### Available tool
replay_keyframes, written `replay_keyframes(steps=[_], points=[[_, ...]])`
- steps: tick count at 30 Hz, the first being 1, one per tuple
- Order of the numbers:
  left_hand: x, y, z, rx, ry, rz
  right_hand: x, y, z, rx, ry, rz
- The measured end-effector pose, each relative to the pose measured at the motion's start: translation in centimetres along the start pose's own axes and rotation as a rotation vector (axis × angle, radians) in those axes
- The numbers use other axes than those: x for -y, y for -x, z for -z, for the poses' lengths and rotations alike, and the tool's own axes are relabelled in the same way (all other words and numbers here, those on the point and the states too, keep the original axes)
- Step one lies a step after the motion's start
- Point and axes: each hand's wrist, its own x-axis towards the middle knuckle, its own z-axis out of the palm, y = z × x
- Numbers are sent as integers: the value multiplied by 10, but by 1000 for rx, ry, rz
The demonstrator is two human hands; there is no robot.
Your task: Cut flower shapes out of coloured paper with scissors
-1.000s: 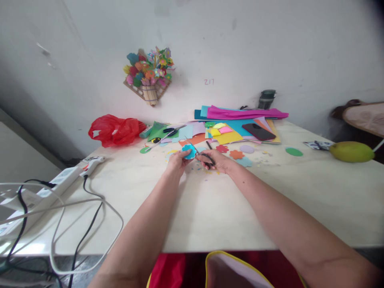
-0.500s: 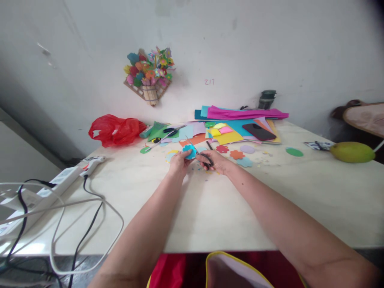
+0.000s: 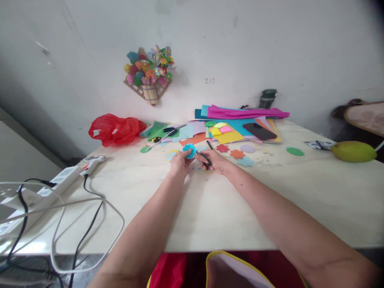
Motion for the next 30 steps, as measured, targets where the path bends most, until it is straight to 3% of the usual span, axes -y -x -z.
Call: replay_keyframes(steps=[6, 30], points=[[-3, 1, -2, -22, -17, 7, 7, 5, -5, -58, 14, -16], [0, -3, 2, 15, 15, 36, 8, 7, -10, -93, 15, 1]])
